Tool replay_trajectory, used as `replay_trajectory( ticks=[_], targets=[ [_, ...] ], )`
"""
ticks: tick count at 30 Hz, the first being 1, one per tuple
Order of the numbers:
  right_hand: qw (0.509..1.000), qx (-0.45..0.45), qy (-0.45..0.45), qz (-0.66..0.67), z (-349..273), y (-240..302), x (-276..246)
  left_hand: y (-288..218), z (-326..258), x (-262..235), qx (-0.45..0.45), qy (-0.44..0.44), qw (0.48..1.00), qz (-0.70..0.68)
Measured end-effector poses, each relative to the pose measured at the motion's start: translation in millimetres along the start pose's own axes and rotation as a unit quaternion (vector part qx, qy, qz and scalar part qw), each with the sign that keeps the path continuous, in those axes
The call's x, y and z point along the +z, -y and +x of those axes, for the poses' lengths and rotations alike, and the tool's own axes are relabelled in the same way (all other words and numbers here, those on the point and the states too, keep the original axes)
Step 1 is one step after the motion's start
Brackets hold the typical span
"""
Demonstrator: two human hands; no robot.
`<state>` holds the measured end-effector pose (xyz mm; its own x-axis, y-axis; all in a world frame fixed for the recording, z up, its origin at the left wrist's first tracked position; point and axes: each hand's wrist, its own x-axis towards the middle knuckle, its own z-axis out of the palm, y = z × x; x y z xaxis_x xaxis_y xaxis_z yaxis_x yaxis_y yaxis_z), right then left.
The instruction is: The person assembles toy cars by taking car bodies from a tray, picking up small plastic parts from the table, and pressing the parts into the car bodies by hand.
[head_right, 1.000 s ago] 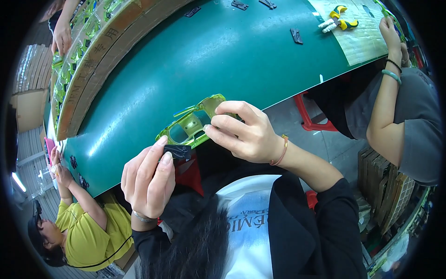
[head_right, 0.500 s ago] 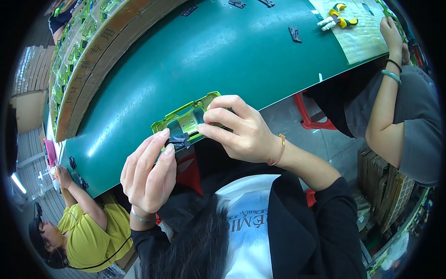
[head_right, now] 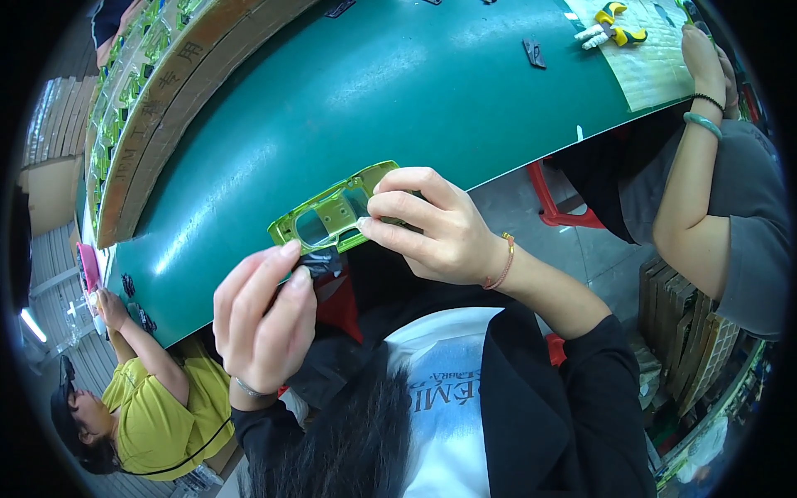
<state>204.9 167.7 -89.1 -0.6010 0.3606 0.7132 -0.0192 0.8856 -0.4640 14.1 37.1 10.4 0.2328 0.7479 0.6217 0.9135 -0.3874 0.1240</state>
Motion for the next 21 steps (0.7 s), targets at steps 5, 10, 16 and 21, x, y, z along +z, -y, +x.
replay_trajectory(
  ticks=[5,10,16,21],
  targets=[
    [1.0,-0.007,-0.013,-0.009,1.7,-0.4,2.2,-8.2,-2.2,-6.0,0.035,0.022,0.997,0.067],
    [1.0,-0.003,-0.007,-0.012,0.8,-0.7,1.7,-9.4,-2.0,-6.1,0.035,0.029,0.996,0.082],
    [1.0,0.0,-0.003,-0.017,0.4,0.2,1.2,-7.2,-3.9,-3.4,0.04,0.023,0.997,0.066],
    [1.0,0.0,-0.003,-0.016,0.4,0.3,1.1,-6.9,-4.5,-2.8,0.046,0.02,0.997,0.057]
  ],
)
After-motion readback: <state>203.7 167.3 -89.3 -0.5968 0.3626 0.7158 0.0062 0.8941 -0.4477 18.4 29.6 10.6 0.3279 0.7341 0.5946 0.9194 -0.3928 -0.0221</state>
